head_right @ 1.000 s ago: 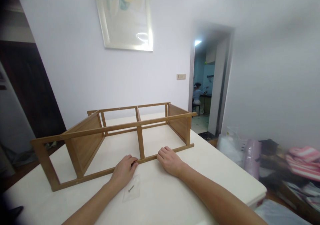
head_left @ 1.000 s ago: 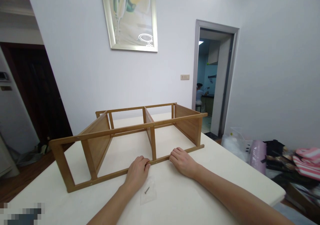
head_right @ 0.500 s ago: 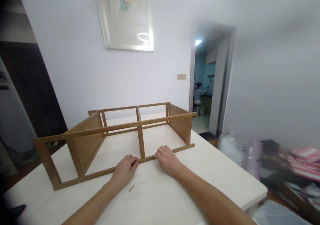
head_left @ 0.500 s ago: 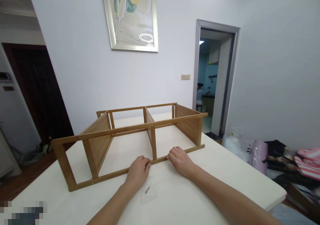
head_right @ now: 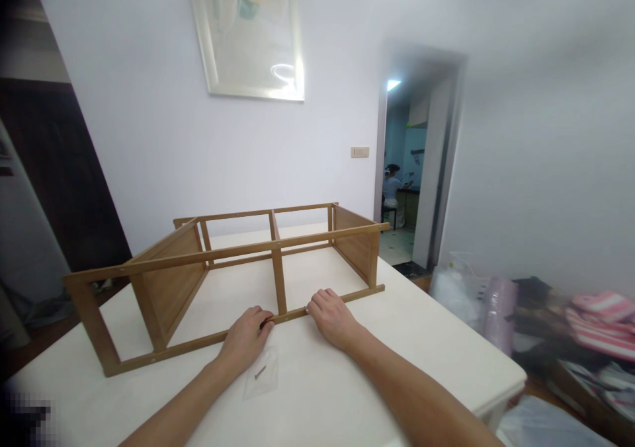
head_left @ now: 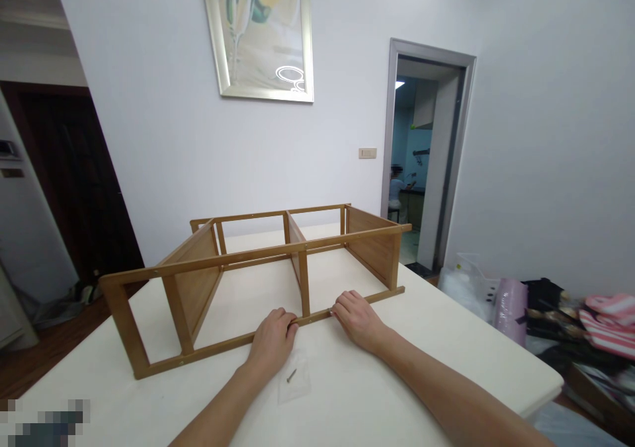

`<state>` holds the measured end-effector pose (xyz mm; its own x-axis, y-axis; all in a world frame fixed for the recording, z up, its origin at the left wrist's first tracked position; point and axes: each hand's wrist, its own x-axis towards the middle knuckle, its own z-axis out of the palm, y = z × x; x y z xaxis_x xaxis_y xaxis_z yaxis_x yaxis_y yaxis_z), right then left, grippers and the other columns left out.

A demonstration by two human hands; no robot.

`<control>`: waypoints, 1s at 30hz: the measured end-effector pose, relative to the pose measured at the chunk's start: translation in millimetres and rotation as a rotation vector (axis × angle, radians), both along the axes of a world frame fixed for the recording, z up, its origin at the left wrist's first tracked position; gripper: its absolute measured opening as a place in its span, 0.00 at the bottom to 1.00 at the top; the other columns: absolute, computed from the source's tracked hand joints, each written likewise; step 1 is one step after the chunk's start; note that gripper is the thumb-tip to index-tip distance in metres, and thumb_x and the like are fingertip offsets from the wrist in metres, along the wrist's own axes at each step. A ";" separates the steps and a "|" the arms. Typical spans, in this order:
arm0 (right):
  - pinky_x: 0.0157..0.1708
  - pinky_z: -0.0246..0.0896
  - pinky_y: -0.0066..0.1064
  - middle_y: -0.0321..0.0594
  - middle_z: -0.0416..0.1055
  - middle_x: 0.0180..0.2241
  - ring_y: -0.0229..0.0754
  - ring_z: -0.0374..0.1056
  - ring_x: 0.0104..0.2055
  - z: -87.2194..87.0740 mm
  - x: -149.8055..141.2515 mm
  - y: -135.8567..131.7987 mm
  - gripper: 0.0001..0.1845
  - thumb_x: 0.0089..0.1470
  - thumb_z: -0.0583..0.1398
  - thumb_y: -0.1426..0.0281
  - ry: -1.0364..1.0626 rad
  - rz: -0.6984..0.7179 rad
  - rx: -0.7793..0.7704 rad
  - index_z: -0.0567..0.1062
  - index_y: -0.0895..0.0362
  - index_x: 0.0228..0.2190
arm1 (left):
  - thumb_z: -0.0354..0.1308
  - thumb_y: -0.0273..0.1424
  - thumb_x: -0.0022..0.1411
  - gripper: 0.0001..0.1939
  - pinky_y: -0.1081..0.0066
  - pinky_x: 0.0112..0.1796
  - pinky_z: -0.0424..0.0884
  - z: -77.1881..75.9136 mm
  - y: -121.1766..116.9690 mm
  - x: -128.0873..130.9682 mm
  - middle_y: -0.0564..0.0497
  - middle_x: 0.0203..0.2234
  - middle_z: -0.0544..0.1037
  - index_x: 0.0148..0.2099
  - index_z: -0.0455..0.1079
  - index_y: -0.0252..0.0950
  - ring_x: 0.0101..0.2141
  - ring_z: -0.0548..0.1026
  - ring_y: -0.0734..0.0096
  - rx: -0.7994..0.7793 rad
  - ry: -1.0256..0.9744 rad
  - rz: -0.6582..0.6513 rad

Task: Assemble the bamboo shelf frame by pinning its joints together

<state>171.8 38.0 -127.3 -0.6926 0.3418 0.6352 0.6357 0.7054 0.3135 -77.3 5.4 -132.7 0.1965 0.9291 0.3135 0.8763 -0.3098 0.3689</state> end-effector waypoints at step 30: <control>0.33 0.64 0.32 0.38 0.70 0.30 0.39 0.66 0.33 126.6 -50.4 -4.6 0.05 0.59 0.59 0.69 0.717 0.205 0.023 0.76 0.53 0.34 | 0.47 0.32 0.68 0.13 0.61 0.47 0.66 96.8 -16.1 12.0 0.45 0.39 0.77 0.48 0.70 0.38 0.43 0.72 0.61 0.682 -0.062 -0.058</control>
<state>121.4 33.5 -0.7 -0.1539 0.2315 0.9606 0.5466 0.8298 -0.1124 -65.3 -10.8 -35.9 0.2023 0.5090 0.8366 0.8350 -0.5360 0.1242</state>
